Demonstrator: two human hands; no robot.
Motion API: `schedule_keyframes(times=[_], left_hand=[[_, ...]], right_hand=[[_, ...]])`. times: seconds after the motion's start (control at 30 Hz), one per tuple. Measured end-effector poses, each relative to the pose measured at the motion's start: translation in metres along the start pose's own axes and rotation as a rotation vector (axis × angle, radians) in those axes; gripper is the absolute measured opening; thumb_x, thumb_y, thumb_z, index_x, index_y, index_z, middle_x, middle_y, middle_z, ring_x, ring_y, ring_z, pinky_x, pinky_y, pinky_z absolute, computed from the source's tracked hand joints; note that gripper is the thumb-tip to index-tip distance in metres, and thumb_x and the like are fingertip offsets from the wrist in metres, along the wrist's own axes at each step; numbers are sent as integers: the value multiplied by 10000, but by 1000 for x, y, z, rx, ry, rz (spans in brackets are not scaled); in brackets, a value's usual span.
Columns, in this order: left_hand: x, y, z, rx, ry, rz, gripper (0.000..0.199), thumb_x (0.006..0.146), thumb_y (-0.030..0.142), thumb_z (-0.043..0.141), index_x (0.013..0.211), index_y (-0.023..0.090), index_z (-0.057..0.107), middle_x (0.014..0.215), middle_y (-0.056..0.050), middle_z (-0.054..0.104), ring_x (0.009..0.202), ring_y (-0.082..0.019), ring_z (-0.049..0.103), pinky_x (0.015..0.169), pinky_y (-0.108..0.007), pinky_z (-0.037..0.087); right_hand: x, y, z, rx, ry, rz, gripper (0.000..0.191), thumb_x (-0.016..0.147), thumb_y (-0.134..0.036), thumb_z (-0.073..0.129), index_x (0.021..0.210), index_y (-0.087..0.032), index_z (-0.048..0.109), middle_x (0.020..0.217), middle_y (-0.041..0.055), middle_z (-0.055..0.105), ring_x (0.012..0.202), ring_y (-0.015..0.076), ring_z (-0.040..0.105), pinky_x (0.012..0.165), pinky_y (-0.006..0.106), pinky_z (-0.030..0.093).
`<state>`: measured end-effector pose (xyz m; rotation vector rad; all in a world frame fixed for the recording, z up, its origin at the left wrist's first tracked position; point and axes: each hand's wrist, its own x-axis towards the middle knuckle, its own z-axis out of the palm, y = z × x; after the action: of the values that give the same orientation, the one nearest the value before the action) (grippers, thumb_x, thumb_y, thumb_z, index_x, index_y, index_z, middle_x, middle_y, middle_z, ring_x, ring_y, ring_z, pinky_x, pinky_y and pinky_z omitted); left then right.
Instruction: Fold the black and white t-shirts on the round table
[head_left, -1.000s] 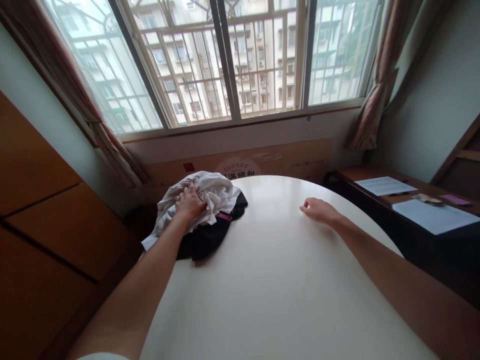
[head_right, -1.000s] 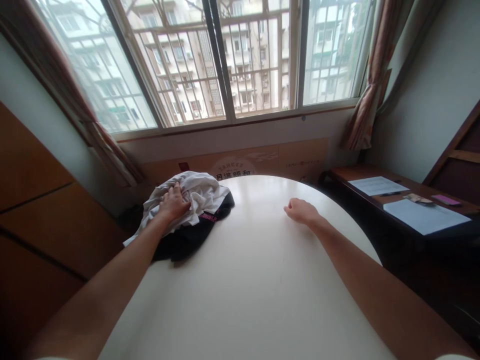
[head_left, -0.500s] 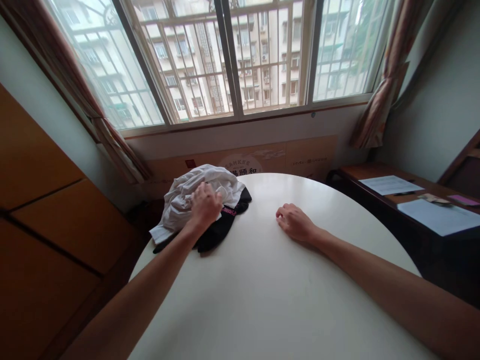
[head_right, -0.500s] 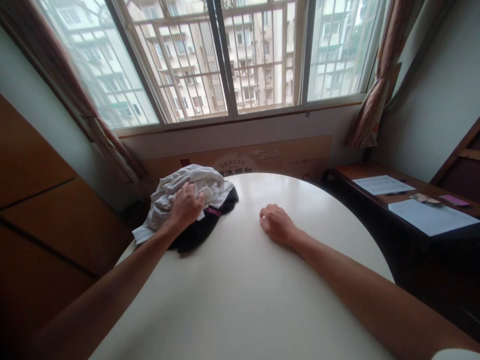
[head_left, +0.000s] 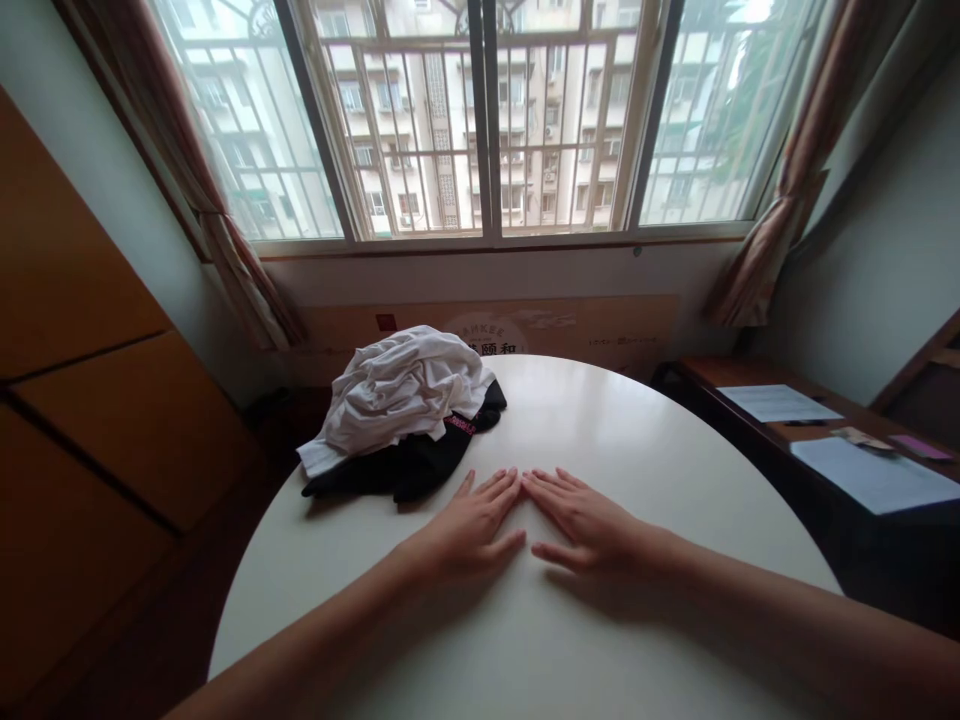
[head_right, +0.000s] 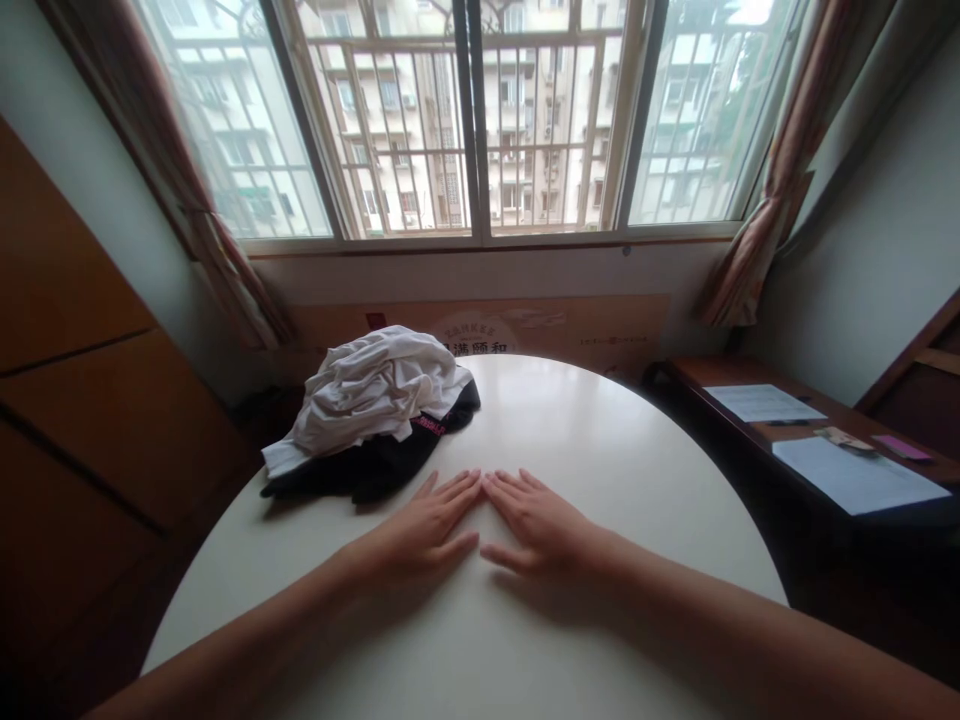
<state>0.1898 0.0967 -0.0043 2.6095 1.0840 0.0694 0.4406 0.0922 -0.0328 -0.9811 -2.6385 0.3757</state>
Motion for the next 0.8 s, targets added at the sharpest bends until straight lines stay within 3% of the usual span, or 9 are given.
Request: schedule_keyframes(times=[0.2, 0.33, 0.57, 0.8], left_hand=[[-5, -1, -2, -11, -1, 62, 934, 997, 711, 491, 1726, 212, 187, 1750, -148, 215, 1633, -363, 175, 1313, -635, 21], [-6, -2, -6, -27, -49, 68, 986, 982, 756, 490, 1728, 201, 164, 1754, -159, 181, 1636, -369, 151, 1314, -633, 40], [-6, -6, -7, -51, -28, 99, 1066, 930, 838, 502, 1731, 240, 132, 1754, -152, 186, 1633, -374, 165, 1317, -621, 50], [-7, -3, -9, -46, -48, 65, 1082, 916, 857, 497, 1729, 238, 141, 1755, -148, 185, 1633, -379, 163, 1313, -638, 48]], right_hand=[[-3, -7, -4, 12, -40, 50, 1050, 959, -789, 528, 1692, -77, 284, 1723, 221, 263, 1621, 369, 237, 1334, 567, 116], [-3, -3, -3, 27, -61, 32, 1042, 958, -783, 544, 1696, -96, 278, 1722, 211, 271, 1616, 367, 255, 1332, 571, 110], [-3, -4, -3, 31, -42, 43, 1020, 960, -794, 535, 1700, -138, 284, 1719, 201, 286, 1613, 370, 261, 1327, 585, 113], [-2, -5, -5, 38, -74, 59, 1049, 951, -806, 533, 1695, -108, 288, 1721, 210, 277, 1616, 375, 248, 1326, 592, 115]])
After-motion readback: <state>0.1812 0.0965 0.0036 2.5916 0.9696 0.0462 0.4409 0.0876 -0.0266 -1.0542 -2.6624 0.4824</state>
